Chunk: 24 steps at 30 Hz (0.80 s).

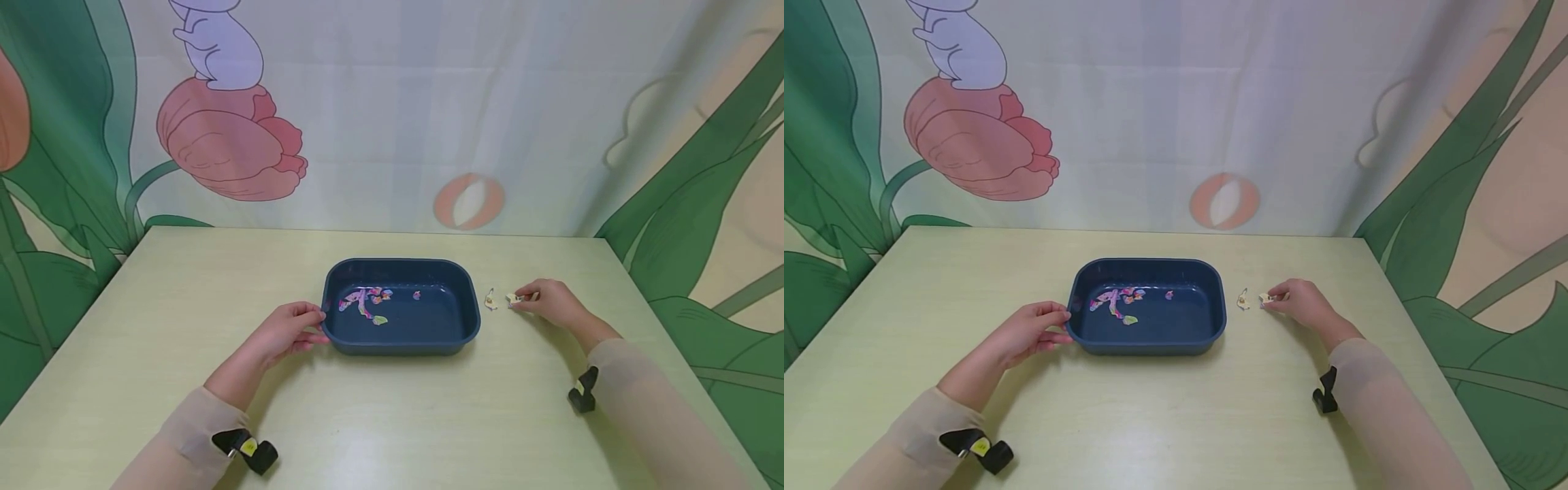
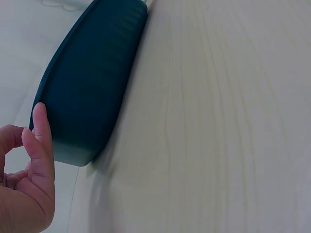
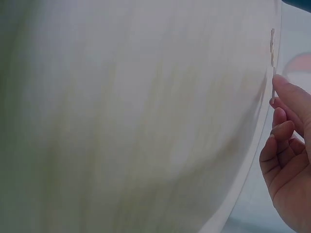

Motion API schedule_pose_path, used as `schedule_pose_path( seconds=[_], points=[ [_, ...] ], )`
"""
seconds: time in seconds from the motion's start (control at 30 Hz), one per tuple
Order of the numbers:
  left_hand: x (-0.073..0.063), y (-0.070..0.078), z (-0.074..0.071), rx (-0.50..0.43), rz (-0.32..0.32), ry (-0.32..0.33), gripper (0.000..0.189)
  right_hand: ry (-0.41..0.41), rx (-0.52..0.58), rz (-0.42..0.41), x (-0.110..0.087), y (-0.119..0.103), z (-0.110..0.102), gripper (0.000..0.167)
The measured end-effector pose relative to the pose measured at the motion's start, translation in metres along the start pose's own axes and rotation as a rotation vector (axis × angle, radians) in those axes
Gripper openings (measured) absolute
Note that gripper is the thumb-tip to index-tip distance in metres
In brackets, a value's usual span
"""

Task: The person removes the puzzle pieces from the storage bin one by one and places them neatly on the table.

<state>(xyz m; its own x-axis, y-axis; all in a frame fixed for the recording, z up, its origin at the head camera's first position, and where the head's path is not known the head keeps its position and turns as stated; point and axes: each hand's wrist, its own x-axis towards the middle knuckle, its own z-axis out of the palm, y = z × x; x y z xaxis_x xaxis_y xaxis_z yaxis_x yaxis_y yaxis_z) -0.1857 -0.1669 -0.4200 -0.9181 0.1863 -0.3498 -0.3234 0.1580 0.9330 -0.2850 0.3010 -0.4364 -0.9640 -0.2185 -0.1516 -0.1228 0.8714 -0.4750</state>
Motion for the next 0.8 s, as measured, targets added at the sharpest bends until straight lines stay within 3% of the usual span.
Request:
schedule_pose_path(
  seconds=[0.37, 0.6, 0.8],
  points=[
    [-0.001, 0.002, 0.001, 0.0, -0.001, 0.0, 0.033, 0.027, 0.038, 0.005, 0.0, -0.004, -0.003, 0.039],
    [-0.001, 0.003, 0.001, -0.008, 0.002, -0.003, 0.034, 0.107, 0.086, -0.096, -0.001, -0.02, -0.008, 0.043],
    [-0.001, 0.002, 0.001, 0.004, -0.001, -0.006, 0.034, 0.158, 0.223, -0.186, -0.002, -0.05, -0.006, 0.041]
  ],
)
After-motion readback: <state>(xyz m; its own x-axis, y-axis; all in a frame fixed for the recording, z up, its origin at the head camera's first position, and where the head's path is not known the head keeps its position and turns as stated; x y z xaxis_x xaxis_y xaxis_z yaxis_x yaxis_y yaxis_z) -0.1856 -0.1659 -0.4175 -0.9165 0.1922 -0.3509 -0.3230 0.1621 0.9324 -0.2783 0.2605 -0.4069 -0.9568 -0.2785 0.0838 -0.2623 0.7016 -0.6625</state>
